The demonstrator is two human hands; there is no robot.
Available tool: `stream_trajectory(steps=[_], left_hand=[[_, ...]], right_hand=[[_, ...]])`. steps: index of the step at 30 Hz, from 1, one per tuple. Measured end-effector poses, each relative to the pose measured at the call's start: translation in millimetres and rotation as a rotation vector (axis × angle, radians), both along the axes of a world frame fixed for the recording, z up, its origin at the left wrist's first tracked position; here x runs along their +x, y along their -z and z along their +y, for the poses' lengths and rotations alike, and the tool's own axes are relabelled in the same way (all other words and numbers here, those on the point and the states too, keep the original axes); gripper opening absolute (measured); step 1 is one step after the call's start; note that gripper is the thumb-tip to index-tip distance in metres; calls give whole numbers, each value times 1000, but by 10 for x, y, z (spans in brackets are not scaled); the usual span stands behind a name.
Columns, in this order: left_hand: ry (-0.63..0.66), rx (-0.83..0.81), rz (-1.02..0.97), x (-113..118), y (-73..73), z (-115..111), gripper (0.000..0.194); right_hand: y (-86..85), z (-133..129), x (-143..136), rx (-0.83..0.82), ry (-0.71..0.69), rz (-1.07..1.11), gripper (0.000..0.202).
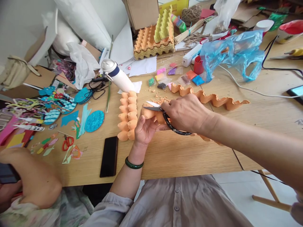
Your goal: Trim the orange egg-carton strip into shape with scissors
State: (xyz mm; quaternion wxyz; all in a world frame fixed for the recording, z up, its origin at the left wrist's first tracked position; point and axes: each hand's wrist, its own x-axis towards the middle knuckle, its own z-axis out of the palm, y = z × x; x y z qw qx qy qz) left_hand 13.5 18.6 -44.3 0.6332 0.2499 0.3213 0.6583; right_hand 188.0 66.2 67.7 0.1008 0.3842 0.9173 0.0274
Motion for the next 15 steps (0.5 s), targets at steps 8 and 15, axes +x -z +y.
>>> stream_trajectory(steps=[8,15], left_hand=[[-35,-47,23,-10,17,-7,40],[6,-16,2,1,34,5,42]], right_hand=[[78,47,89,70,-75,86,63],[-8,29,62,13,-2,-26,63]])
